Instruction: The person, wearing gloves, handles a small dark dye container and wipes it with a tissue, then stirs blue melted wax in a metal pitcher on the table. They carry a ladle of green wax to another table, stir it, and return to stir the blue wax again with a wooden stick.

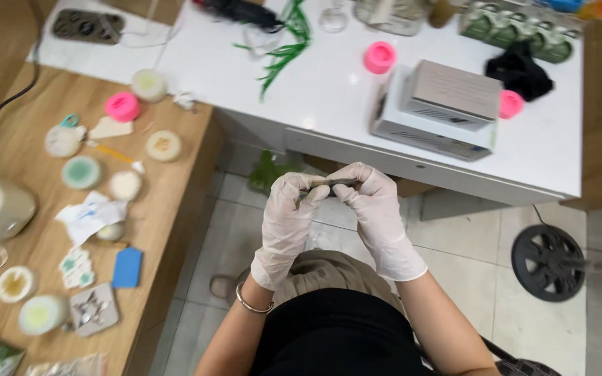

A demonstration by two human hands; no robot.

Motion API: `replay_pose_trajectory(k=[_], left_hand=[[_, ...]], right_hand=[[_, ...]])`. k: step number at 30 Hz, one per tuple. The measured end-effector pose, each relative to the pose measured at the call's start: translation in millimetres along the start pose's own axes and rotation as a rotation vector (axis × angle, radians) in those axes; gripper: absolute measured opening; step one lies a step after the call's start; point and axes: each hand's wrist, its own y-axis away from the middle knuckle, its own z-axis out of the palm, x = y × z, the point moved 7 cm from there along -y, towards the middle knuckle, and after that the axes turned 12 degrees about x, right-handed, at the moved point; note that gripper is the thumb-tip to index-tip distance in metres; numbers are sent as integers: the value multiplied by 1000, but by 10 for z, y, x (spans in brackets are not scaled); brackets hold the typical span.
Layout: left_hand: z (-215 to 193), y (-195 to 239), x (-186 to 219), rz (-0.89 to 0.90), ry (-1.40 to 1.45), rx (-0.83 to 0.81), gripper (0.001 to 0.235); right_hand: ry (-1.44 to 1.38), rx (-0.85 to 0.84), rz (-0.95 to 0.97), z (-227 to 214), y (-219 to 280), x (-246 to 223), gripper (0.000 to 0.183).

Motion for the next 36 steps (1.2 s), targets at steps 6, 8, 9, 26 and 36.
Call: replay_pose_trajectory(k=[6, 8, 9, 26, 36], left_hand=[[1394, 193, 243, -69, 156, -222, 24], [1734, 235, 348, -54, 158, -293, 23], [1890, 254, 402, -54, 178, -335, 22], [4805, -350, 598, -274, 390, -878, 11], [5763, -1116, 259, -347, 255, -761, 59]], right_hand=[[3, 333, -51, -1349, -17, -145, 11], [-2, 425, -64, -1674, 25, -217, 11], [-29, 456, -84, -1832, 55, -250, 10], [-93, 792, -81, -4278, -933, -785, 9], [-29, 786, -112, -5382, -2469, -1200, 7]])
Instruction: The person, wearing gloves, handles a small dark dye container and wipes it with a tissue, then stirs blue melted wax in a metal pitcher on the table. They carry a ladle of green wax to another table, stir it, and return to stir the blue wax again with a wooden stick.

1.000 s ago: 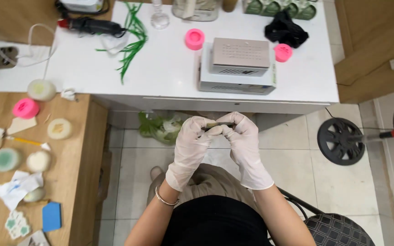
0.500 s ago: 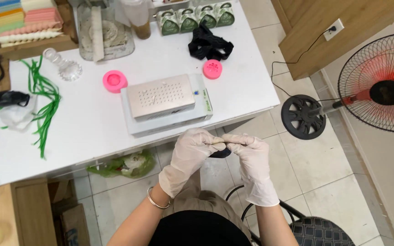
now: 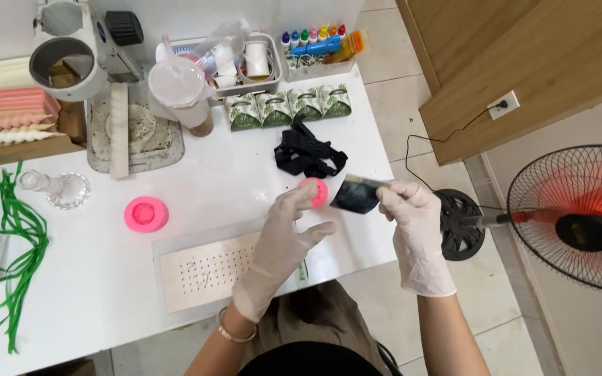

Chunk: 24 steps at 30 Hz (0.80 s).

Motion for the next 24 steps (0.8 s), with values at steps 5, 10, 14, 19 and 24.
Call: replay_pose_trajectory(k=[5, 10, 14, 19, 24], left_hand=[[-442, -82, -207, -276, -141, 181, 64], [-889, 458, -426, -354, -332, 598, 20], [-819, 1230, -1348, -125, -247, 737, 18], [-489, 1950, -1708, -372, -72, 1011, 17], [-269, 2174, -856, -570, -45, 1195, 19]], right_hand=[[13, -5, -20, 381, -1437, -60, 13], [9, -103, -46, 970, -2976, 322, 15], [47, -178, -37, 1426, -3879, 916, 16], [54, -219, 318, 1709, -4707, 2110, 16], [113, -188, 198, 1719, -4655, 2025, 37]])
